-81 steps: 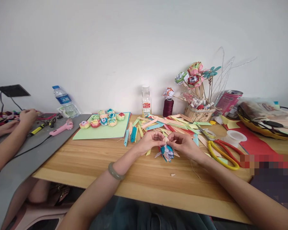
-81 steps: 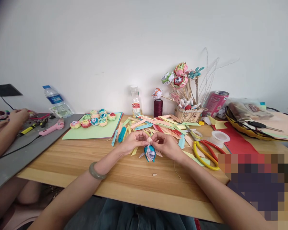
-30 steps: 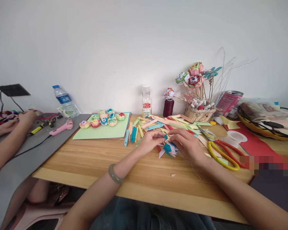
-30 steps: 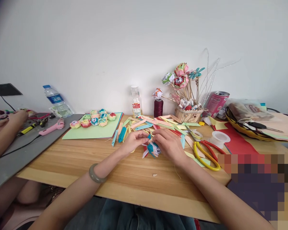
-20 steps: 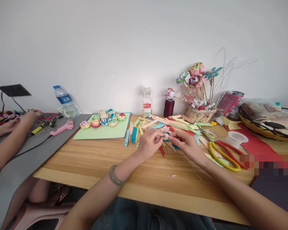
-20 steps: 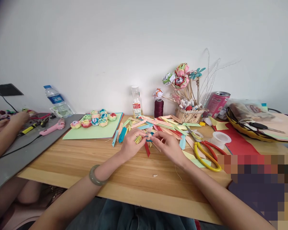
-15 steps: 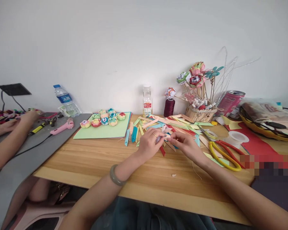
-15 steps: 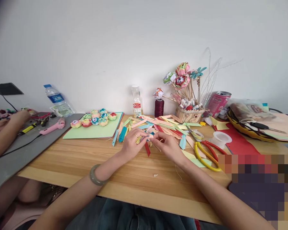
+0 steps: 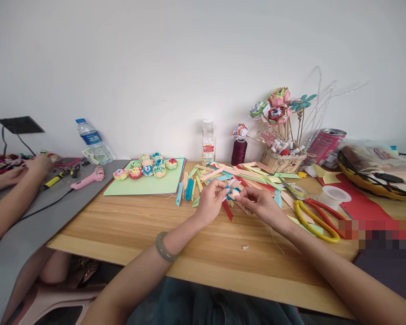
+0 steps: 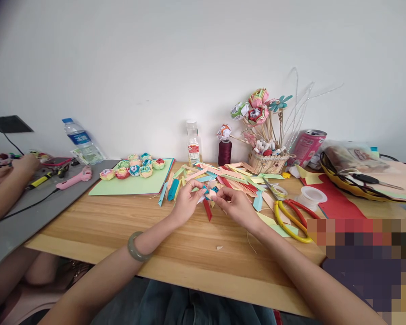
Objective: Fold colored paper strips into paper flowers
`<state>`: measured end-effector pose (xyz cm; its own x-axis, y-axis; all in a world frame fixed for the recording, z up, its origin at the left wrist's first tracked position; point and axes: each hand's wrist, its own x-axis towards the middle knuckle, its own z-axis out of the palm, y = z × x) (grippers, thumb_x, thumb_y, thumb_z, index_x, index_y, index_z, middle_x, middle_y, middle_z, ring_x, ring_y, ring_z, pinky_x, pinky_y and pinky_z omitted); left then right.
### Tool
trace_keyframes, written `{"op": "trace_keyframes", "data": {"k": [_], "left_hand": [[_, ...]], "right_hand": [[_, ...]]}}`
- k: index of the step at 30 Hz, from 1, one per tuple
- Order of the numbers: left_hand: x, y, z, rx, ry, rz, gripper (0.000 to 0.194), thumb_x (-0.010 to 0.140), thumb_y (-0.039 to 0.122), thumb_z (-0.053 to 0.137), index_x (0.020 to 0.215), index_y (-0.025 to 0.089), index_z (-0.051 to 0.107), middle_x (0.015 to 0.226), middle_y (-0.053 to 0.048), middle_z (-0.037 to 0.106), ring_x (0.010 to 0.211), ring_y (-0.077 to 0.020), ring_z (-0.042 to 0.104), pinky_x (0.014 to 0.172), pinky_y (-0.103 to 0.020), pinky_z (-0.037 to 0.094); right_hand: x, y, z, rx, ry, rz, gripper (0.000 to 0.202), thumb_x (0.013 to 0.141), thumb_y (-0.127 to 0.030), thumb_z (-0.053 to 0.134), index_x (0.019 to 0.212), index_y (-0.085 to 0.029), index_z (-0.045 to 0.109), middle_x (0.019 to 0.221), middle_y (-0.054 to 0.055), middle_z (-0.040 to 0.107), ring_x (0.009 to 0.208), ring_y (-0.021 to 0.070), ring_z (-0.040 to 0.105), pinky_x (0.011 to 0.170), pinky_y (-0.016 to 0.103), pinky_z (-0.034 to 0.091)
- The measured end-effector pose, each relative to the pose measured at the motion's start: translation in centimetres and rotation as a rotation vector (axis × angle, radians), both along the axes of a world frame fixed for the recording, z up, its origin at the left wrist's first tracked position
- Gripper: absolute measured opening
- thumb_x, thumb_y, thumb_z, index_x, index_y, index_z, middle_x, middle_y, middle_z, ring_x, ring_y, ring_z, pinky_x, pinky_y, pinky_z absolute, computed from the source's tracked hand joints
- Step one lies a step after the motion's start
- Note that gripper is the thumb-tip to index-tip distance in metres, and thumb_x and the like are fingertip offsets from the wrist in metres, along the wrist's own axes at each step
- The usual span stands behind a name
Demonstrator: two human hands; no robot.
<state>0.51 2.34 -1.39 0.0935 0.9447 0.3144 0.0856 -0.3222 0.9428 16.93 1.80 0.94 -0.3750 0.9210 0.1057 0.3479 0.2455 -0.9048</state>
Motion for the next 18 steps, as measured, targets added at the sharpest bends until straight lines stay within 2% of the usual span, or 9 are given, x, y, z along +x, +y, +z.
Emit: {"op": "trace_keyframes", "data": {"k": [7,12,18], "left_hand": [[-0.03,0.16,0.24,-0.003,-0.025,0.029,0.008,0.077,0.024,0.052,0.08,0.017,0.05,0.082,-0.002,0.056,0.068,-0.0106,0.054,0.063,-0.022,0.043],[-0.01,0.41,0.17,-0.007,-0.064,0.067,0.005,0.074,0.019,0.054,0.077,0.016,0.051,0.08,-0.002,0.055,0.079,-0.0136,0.053,0.072,-0.025,0.041],[-0.04,0.68,0.18,-0.042,-0.139,0.043,0.007,0.072,0.019,0.056,0.073,0.016,0.051,0.073,0.0,0.053,0.074,-0.0121,0.051,0.073,-0.025,0.04]], "right_hand": [[0.07,0.11,-0.21,0.062,-0.028,0.0,0.033,0.078,-0.048,0.052,0.064,-0.019,0.048,0.053,-0.004,0.047,0.049,0.01,0.04,0.049,0.024,0.031],[0.18,-0.04,-0.1,0.173,-0.133,-0.053,0.031,0.08,-0.046,0.05,0.065,-0.018,0.05,0.056,-0.003,0.047,0.051,0.0099,0.038,0.048,0.023,0.028],[0.1,-0.41,0.23,0.085,-0.05,-0.007,0.031,0.081,-0.046,0.049,0.067,-0.019,0.048,0.057,-0.003,0.05,0.054,0.0109,0.044,0.052,0.024,0.034]]}}
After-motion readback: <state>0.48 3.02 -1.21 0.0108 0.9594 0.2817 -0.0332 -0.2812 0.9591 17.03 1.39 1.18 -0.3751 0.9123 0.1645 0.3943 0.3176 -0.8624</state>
